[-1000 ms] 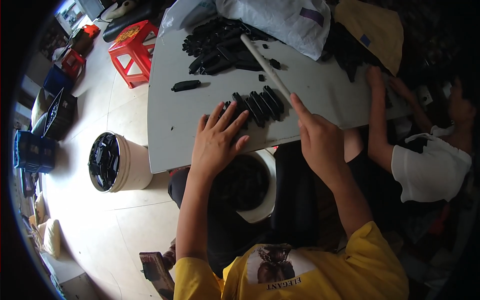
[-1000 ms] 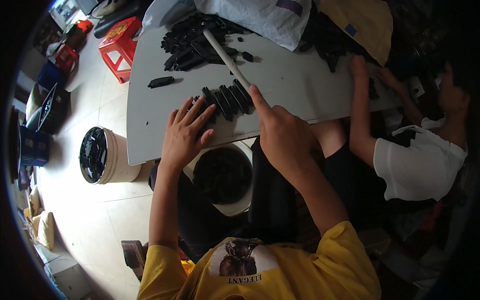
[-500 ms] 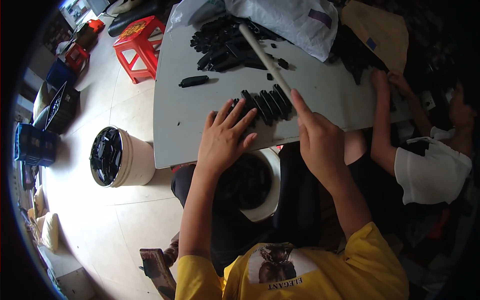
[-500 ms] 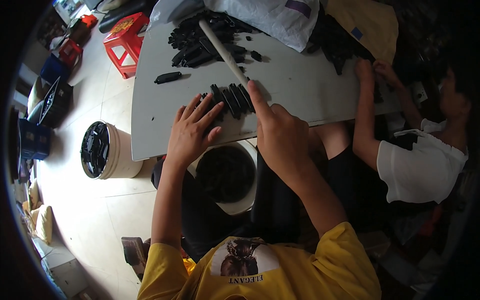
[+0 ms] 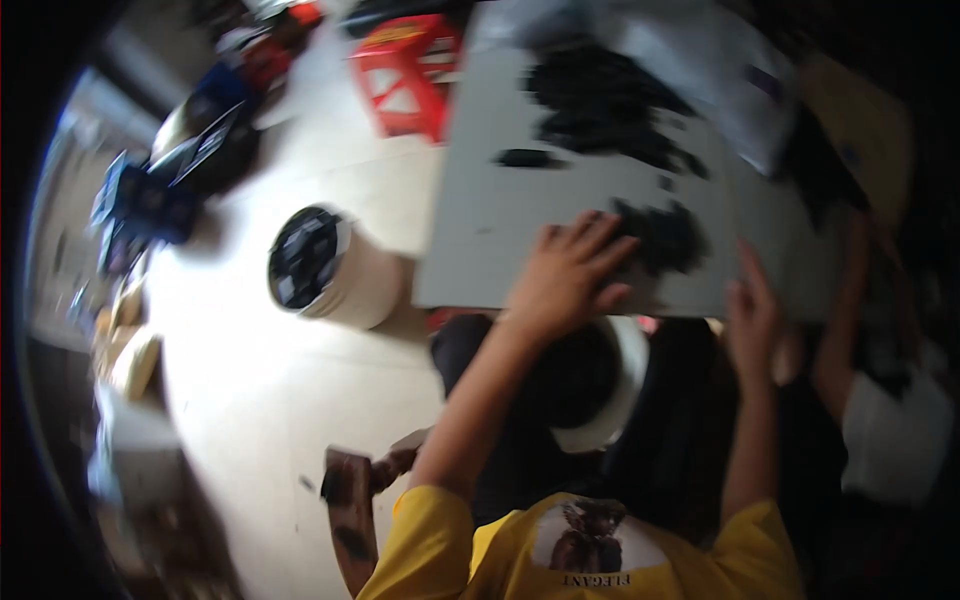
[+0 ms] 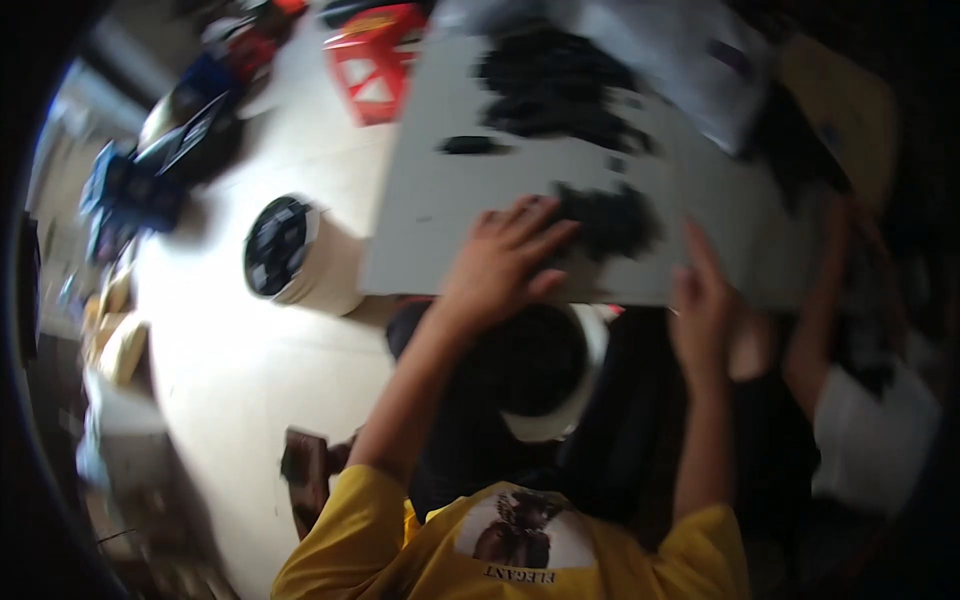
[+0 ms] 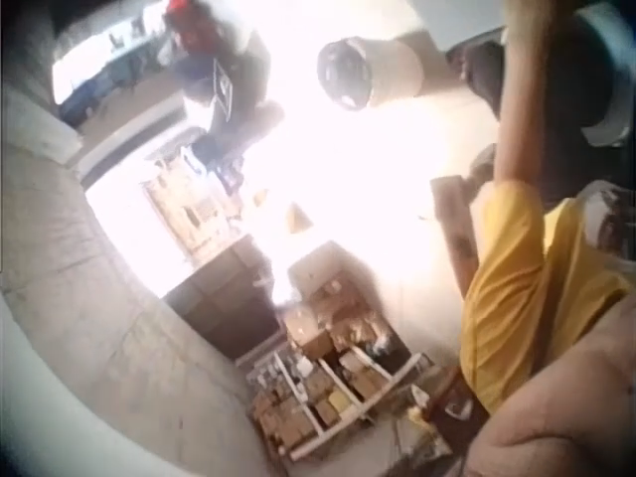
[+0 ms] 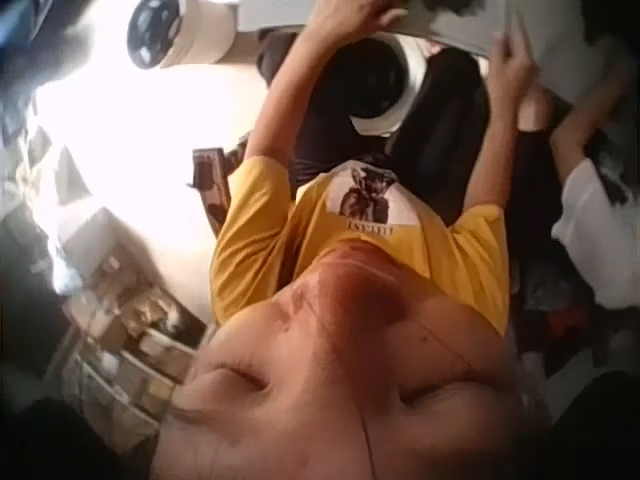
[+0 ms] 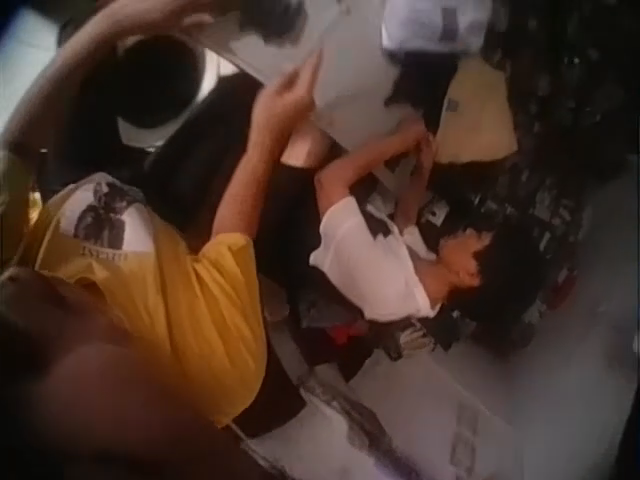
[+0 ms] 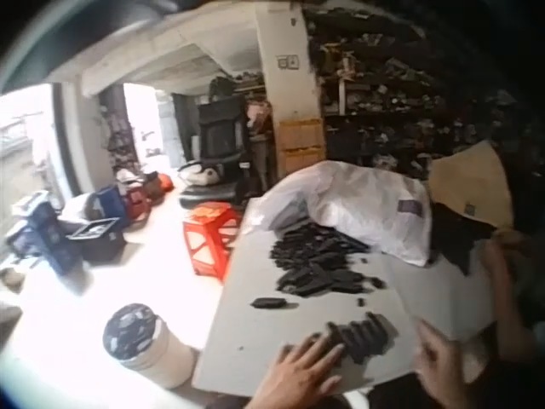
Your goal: Manually assembling small black plastic components on a white worktable.
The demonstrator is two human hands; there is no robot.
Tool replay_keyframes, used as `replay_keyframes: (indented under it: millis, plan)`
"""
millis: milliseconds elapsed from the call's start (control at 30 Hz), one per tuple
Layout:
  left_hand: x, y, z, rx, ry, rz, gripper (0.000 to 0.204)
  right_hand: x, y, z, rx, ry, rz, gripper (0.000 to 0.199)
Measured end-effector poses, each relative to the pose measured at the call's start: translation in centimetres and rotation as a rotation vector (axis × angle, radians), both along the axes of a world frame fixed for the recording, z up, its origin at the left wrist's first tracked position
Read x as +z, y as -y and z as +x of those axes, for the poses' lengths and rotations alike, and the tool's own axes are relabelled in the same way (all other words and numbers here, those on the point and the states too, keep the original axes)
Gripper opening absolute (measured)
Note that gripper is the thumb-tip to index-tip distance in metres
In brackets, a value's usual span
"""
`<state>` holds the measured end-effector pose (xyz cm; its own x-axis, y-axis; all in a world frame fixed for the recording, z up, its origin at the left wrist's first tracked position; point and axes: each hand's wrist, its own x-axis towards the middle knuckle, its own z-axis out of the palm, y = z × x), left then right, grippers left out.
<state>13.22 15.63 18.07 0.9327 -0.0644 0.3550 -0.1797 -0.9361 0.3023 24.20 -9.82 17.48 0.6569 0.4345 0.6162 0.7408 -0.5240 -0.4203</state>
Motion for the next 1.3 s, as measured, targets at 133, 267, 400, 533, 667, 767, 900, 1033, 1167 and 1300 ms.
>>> replay_keyframes:
  millis: [133, 267, 400, 533, 667, 767, 900, 1033, 1167, 1300]
  plan:
    - [-0.7, 1.6, 1.3, -0.051, 0.111, -0.03, 0.071, -2.3, 5.9, 3.1, -0.066, -0.78, 0.484, 0.049]
    - [-1.4, 1.1, 1.4, -0.086, 0.193, -0.135, 0.073, -3.8, 5.6, 4.3, -0.078, -0.889, 0.514, 0.049]
    - [-0.8, -2.5, -1.4, 0.161, 0.418, -0.505, 0.07, -4.6, 4.9, 5.1, -0.06, -0.902, 0.435, 0.048]
    - [2.6, -9.7, -6.8, 0.49, 0.666, -0.735, 0.072, -3.7, 4.2, 4.5, -0.044, -0.923, 0.444, 0.047]
    - [7.0, -15.5, -13.8, 0.739, 0.878, -1.014, 0.071, -5.4, 4.5, 5.5, 0.043, -0.937, 0.47, 0.047]
    - [6.2, -17.7, -13.1, 0.786, 0.807, -0.574, 0.074, -3.2, 5.9, 4.5, -0.075, -0.952, 0.57, 0.047]
    - [4.6, -16.3, -16.6, 0.823, 0.807, -0.996, 0.074, -3.5, 2.6, 3.5, 0.143, -1.054, 0.574, 0.046]
    - [2.7, -13.8, -11.9, 0.812, 0.692, -1.023, 0.068, -1.5, 3.7, 3.8, 0.141, -0.975, 0.51, 0.048]
    - [1.1, -12.3, -8.0, 0.648, 0.48, -0.858, 0.062, -0.9, 3.8, 3.8, 0.13, -1.009, 0.537, 0.052]
    - [-2.1, -12.7, -5.5, 0.71, 0.166, -0.395, 0.071, -0.8, 3.5, 2.8, 0.137, -0.984, 0.543, 0.054]
